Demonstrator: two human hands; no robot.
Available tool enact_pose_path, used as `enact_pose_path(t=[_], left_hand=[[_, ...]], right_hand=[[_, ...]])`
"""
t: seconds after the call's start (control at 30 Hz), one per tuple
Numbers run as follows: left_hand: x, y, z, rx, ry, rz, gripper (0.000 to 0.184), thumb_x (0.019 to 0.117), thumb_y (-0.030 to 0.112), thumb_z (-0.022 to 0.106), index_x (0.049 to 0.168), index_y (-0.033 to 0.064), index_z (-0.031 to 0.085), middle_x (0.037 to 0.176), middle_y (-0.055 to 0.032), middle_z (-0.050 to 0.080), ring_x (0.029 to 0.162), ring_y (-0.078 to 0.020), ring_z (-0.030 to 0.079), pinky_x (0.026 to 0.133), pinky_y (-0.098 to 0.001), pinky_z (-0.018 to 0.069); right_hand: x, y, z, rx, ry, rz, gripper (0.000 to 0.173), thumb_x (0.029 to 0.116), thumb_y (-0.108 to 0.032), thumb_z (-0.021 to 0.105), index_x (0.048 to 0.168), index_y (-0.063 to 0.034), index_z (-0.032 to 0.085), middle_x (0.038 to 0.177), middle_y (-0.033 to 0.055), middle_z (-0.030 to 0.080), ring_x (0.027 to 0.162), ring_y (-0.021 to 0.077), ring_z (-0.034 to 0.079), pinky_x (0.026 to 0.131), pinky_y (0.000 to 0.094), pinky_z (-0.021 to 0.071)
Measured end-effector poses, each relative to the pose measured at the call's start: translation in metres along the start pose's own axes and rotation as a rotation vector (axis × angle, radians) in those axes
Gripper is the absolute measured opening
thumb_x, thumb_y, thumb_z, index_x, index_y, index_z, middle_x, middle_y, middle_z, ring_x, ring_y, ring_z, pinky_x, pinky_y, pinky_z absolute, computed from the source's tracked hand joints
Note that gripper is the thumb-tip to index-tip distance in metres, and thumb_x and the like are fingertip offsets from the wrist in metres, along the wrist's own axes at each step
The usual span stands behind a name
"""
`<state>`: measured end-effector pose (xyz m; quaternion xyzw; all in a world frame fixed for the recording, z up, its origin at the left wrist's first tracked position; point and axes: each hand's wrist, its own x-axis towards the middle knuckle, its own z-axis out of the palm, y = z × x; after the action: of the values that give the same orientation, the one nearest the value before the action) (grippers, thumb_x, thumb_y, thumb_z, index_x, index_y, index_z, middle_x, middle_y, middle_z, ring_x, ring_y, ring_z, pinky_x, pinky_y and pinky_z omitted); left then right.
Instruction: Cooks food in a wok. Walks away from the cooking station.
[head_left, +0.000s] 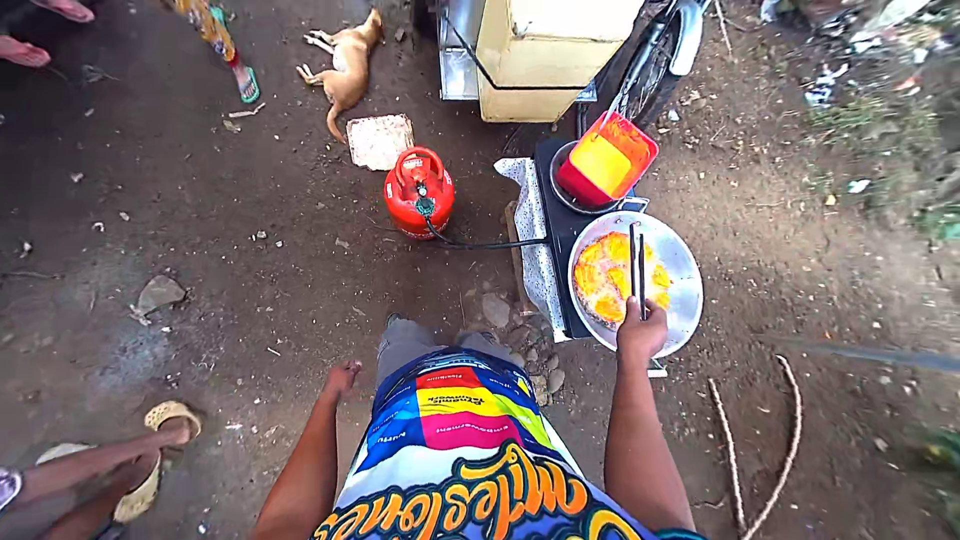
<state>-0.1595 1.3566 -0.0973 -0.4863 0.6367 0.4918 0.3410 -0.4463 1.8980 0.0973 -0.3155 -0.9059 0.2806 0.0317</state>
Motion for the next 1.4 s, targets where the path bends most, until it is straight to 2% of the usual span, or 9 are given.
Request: enact_pose_path(t=[0.23,0.37,0.47,0.6,0.73,0.83,1.03,1.23,1.4], left_hand=[[0.018,0.006,-0.101,0.025,0.042,-0.029,0.038,0.11,0.028,0.05,0.137,0.0026,0.058,0.122,-0.0201,0.068,0.104,-0.0308,0.068,0.091,-0.0504,0.0545],[0.023,0.024,-0.131,-0.006,0.07,-0.042,0.036,0.1094,0.026,0.051,0.138,0.004,0.057,0.121,-0.0192,0.068,0.098,-0.0292,0.069,0.085,-0.049,0.0555],[0.03,0.049,-0.134,0.002,0.074,-0.03,0.035,0.1095,0.026,0.051,0.137,0.0052,0.058,0.118,-0.018,0.069,0.095,-0.0272,0.068,0.083,-0.0467,0.0553],[0.032,0.08,-0.122,-0.058,0.061,0.004,0.034,0.1088,0.024,0.053,0.136,0.0035,0.06,0.124,-0.02,0.068,0.106,-0.0301,0.069,0.091,-0.0482,0.0553],[0.032,0.106,-0.11,-0.071,0.053,0.026,0.035,0.1082,0.021,0.054,0.136,-0.0007,0.059,0.125,-0.0228,0.067,0.109,-0.032,0.068,0.095,-0.0487,0.0547],[0.015,0.132,-0.113,-0.004,0.058,0.007,0.035,0.1089,0.019,0.053,0.134,-0.0039,0.059,0.124,-0.0249,0.066,0.11,-0.032,0.066,0.099,-0.048,0.052],[0.018,0.183,-0.134,0.038,0.143,-0.082,0.035,0.11,0.022,0.05,0.134,-0.0019,0.059,0.116,-0.0216,0.069,0.096,-0.0267,0.068,0.086,-0.0453,0.0553],[0.041,0.284,-0.14,0.031,0.128,0.022,0.039,0.1096,0.024,0.052,0.138,-0.0017,0.056,0.124,-0.0235,0.067,0.106,-0.0318,0.069,0.092,-0.0488,0.056],[0.052,0.355,-0.14,0.063,0.103,0.125,0.033,0.1088,0.023,0.053,0.135,0.0035,0.06,0.123,-0.0168,0.07,0.104,-0.0273,0.07,0.087,-0.0452,0.0572]], right_hand=[[-0.052,-0.062,0.023,0.007,0.03,0.064,0.049,0.1046,-0.041,0.057,0.139,-0.0058,0.059,0.125,0.02,0.068,0.117,0.0354,0.065,0.102,0.057,0.049],[-0.061,-0.087,0.03,-0.035,0.01,0.1,0.049,0.103,-0.04,0.06,0.14,-0.0081,0.058,0.128,0.0185,0.068,0.121,0.0351,0.064,0.105,0.058,0.0464],[-0.055,-0.099,0.039,-0.042,0.02,0.081,0.049,0.1031,-0.041,0.06,0.141,-0.0093,0.057,0.128,0.0181,0.067,0.12,0.0352,0.064,0.104,0.0581,0.0475],[-0.033,-0.123,0.058,-0.014,-0.041,0.048,0.05,0.1021,-0.04,0.062,0.139,-0.0071,0.058,0.128,0.0189,0.068,0.121,0.0355,0.064,0.104,0.057,0.0476],[0.011,-0.163,0.101,0.107,-0.063,-0.03,0.05,0.102,-0.038,0.063,0.14,-0.0058,0.057,0.127,0.0201,0.067,0.119,0.0347,0.065,0.104,0.0562,0.0484],[0.051,-0.203,0.143,0.17,-0.128,-0.101,0.055,0.1028,-0.037,0.063,0.145,-0.0034,0.052,0.133,0.0252,0.063,0.123,0.0406,0.062,0.106,0.0609,0.0459],[0.119,-0.276,0.2,0.237,-0.264,-0.138,0.055,0.1044,-0.042,0.058,0.144,-0.0037,0.055,0.133,0.0248,0.064,0.124,0.04,0.062,0.107,0.0614,0.0466],[0.139,-0.307,0.224,0.351,-0.299,-0.139,0.055,0.1021,-0.042,0.063,0.141,-0.0023,0.058,0.128,0.0212,0.067,0.12,0.0334,0.065,0.106,0.0539,0.0495],[0.162,-0.329,0.23,0.262,-0.314,-0.108,0.053,0.1034,-0.044,0.06,0.142,-0.0074,0.057,0.128,0.02,0.067,0.119,0.0356,0.065,0.104,0.0587,0.0483]])
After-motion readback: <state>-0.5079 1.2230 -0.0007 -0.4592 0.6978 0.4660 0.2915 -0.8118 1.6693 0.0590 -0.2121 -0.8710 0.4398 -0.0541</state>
